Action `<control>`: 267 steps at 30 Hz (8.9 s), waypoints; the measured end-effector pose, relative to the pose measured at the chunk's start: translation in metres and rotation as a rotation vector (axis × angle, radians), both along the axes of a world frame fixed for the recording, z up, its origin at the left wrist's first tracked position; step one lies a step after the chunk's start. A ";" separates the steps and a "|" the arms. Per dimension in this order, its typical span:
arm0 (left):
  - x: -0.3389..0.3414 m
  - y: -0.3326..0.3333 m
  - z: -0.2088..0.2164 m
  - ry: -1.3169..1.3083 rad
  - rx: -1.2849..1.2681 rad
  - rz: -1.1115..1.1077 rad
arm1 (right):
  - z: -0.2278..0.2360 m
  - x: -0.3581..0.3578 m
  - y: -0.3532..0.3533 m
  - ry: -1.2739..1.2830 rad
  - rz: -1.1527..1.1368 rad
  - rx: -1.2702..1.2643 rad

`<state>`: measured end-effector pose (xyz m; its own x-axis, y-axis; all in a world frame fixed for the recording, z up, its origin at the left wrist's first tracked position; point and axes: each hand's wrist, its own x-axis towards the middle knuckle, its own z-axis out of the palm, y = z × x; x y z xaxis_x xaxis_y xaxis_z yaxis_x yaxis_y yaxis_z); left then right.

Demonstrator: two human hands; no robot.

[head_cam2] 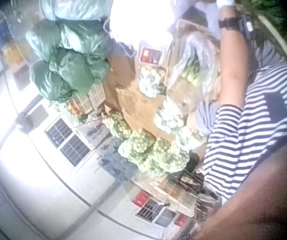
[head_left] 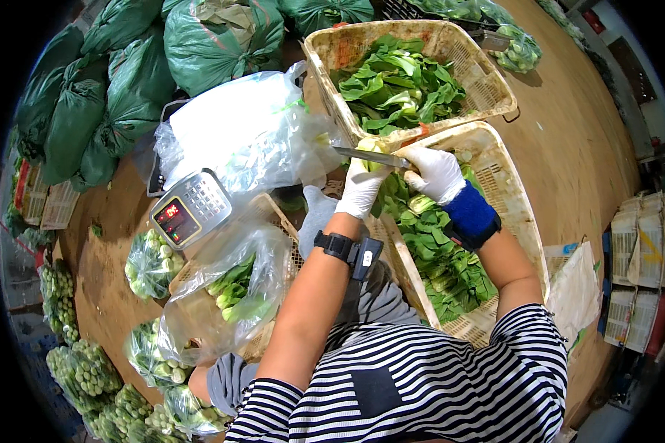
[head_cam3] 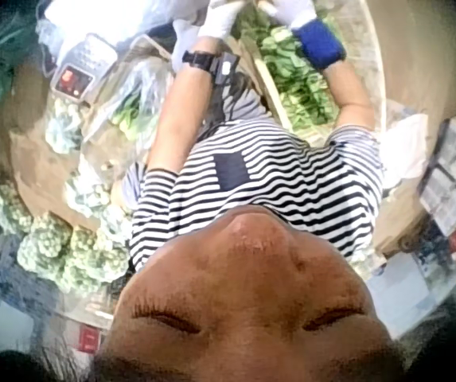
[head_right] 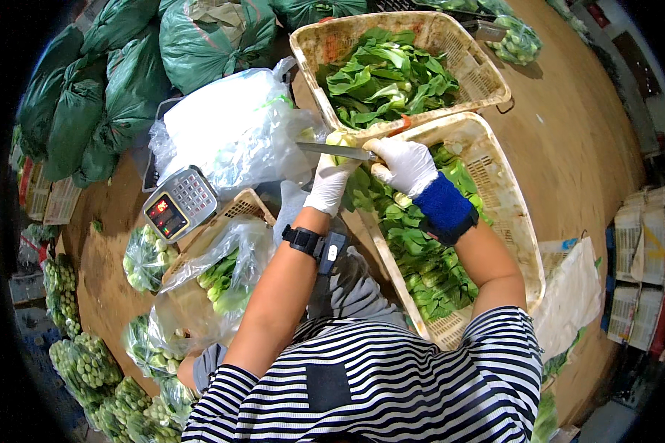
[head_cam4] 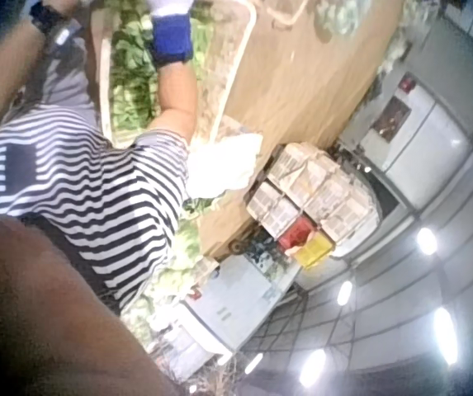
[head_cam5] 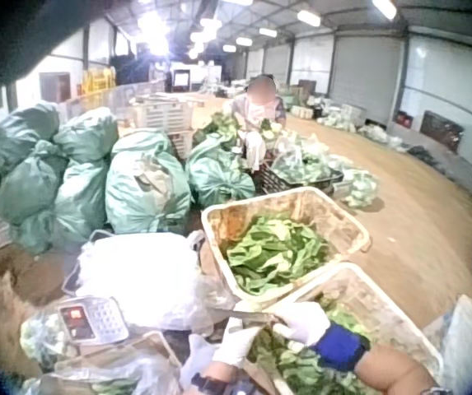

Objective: The person sits on the floor and trims leafy green vegetables using a knife, removing unwanted parts. They place the trimmed vegetables into plastic bags, weigh them on a digital scale, and tie the bags shut before setting them aside.

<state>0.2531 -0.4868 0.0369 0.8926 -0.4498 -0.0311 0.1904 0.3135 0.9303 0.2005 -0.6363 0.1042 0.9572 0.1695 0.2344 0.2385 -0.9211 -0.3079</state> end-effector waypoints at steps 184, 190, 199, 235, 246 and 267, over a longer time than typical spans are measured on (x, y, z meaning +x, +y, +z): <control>-0.019 -0.037 -0.037 0.533 0.116 -0.118 | -0.139 -0.106 -0.117 0.052 -0.778 1.369; -0.044 -0.042 -0.010 0.277 -0.008 -0.812 | -0.063 -0.084 -0.102 0.110 -0.484 1.396; -0.031 -0.042 -0.038 0.079 -0.028 -0.279 | -0.059 -0.051 -0.019 0.088 -0.699 0.926; -0.024 -0.023 -0.022 0.370 -0.215 -0.200 | -0.024 -0.044 0.030 -0.152 -0.579 0.615; -0.025 -0.016 -0.011 0.502 -0.498 -0.159 | -0.051 -0.011 -0.001 -0.201 -0.691 1.304; -0.033 -0.018 -0.011 -0.434 0.354 0.151 | -0.013 -0.016 -0.016 -0.022 -0.330 0.853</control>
<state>0.2204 -0.5044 0.0263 0.9106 -0.3452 0.2271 -0.2550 -0.0371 0.9662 0.1845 -0.6524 0.0915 0.9203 -0.3507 0.1733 0.0175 -0.4058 -0.9138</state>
